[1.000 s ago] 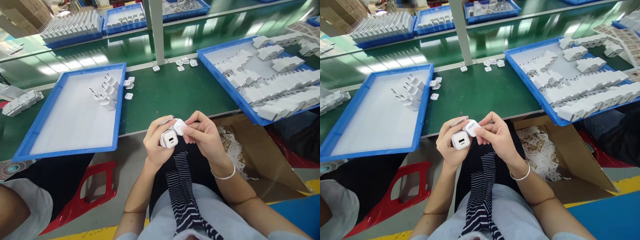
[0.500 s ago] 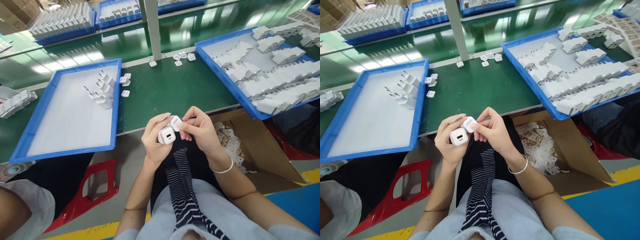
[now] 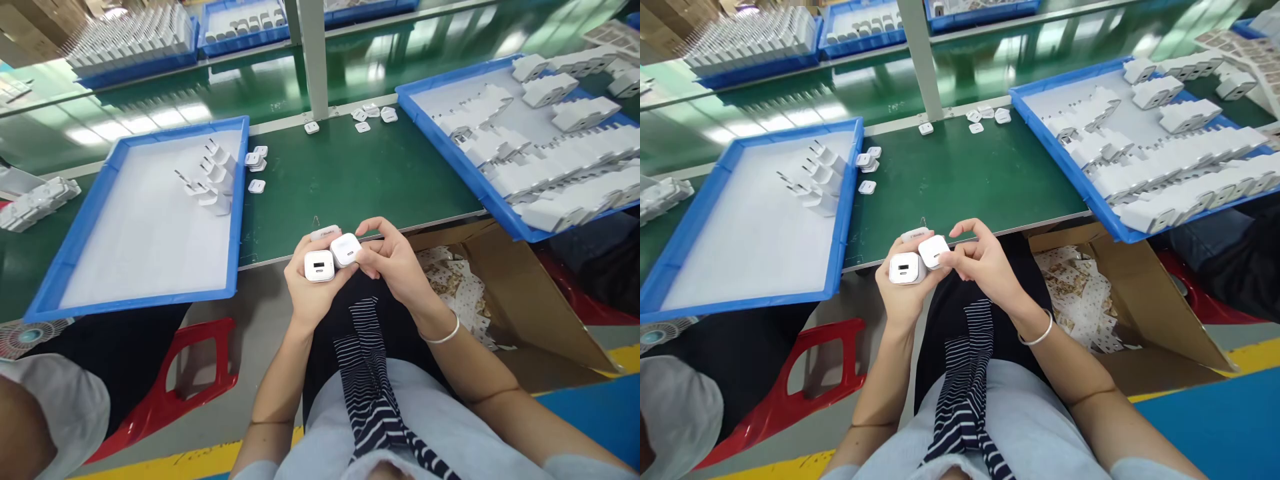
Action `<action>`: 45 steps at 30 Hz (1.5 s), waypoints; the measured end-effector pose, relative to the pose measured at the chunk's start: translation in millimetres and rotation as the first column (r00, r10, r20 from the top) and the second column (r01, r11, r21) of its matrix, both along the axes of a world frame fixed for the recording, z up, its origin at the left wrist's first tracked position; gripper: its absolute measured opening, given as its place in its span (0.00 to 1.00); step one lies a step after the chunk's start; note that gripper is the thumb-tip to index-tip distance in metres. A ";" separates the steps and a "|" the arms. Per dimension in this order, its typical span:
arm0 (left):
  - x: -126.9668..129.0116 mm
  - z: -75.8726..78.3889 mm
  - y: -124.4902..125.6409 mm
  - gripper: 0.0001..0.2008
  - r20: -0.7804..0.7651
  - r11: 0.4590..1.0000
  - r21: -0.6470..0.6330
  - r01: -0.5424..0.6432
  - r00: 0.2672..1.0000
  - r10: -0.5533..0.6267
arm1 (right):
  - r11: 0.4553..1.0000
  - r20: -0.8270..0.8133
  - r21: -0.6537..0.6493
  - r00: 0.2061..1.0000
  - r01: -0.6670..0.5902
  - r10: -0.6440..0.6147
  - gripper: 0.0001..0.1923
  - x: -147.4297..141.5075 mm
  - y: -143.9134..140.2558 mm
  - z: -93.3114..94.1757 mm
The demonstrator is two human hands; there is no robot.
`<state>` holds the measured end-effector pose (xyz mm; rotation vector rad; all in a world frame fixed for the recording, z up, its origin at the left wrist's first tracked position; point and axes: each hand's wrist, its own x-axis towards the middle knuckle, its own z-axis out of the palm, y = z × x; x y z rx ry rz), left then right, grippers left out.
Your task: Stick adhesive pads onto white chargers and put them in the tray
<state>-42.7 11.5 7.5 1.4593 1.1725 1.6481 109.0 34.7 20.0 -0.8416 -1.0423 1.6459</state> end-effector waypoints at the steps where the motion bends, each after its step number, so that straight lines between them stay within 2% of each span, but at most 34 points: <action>1: -2.0 -0.6 -1.2 0.24 0.031 0.999 -0.031 0.044 0.999 -0.043 | 1.000 -0.033 0.027 0.999 -0.002 0.003 0.19 1.3 1.9 0.0; 4: -6.0 1.1 -4.5 0.27 0.088 0.984 -0.062 0.164 0.983 -0.158 | 0.996 -0.039 0.086 0.999 -0.001 0.004 0.15 5.5 11.7 -0.4; 8: -4.6 10.5 -9.3 0.20 -0.039 0.979 -0.063 0.193 0.980 -0.195 | 0.989 0.101 0.095 0.989 -0.114 0.105 0.13 7.9 25.2 -2.8; 10: -3.5 14.7 -11.9 0.18 -0.099 0.976 -0.091 0.195 0.974 -0.204 | 0.987 0.145 0.100 0.984 -0.124 0.109 0.14 7.5 28.5 -4.1; 13: -4.4 16.3 -13.9 0.19 -0.120 0.958 -0.165 0.233 0.960 -0.254 | 0.989 0.205 0.146 0.979 -0.028 -0.003 0.12 5.9 27.6 -5.5; 16: -6.8 12.8 -12.6 0.22 -0.053 0.934 -0.235 0.268 0.956 -0.288 | 0.973 0.277 0.221 0.953 0.063 -0.125 0.08 4.6 21.9 -5.0; 20: -7.0 7.8 -9.5 0.22 0.008 0.938 -0.264 0.224 0.973 -0.230 | 0.953 0.335 0.277 0.917 0.124 -0.217 0.06 5.6 13.7 -1.9; 23: -5.5 8.6 -9.1 0.20 -0.009 0.958 -0.212 0.195 0.979 -0.201 | 0.971 0.293 0.219 0.943 0.093 -0.156 0.07 8.1 11.2 -1.7; 26: -4.0 10.6 -9.6 0.20 -0.042 0.966 -0.163 0.200 0.977 -0.209 | 0.992 0.179 0.113 0.981 0.060 -0.079 0.08 8.5 11.5 -6.4; 29: -1.7 8.9 -8.9 0.21 -0.059 0.969 -0.155 0.195 0.977 -0.206 | 0.986 0.123 0.075 0.980 0.149 -0.157 0.06 5.1 11.8 -12.4; 31: 0.8 5.6 -7.4 0.20 -0.084 0.974 -0.143 0.174 0.979 -0.187 | 0.961 0.141 0.141 0.956 0.236 -0.256 0.04 3.0 11.0 -14.3; 33: 4.2 1.8 -5.5 0.20 -0.116 0.983 -0.102 0.150 0.980 -0.161 | 0.920 0.189 0.262 0.920 0.291 -0.344 0.03 2.9 9.3 -14.3; 37: 10.8 -1.1 -2.7 0.19 -0.158 0.990 -0.039 0.133 0.978 -0.138 | 0.859 0.361 0.447 0.829 0.248 -0.428 0.04 9.8 4.8 -11.7; 39: 11.6 0.4 -1.9 0.19 -0.148 0.986 -0.060 0.154 0.976 -0.161 | 0.845 0.420 0.501 0.801 0.187 -0.427 0.05 14.1 3.7 -10.4; 41: 9.4 2.4 -0.9 0.20 -0.103 0.975 -0.094 0.203 0.972 -0.212 | 0.842 0.428 0.520 0.811 0.140 -0.399 0.05 17.4 4.5 -9.0; 45: -0.6 2.8 2.1 0.23 0.043 0.926 -0.156 0.344 0.939 -0.341 | 0.912 0.320 0.387 0.909 0.133 -0.268 0.06 23.6 11.1 -3.8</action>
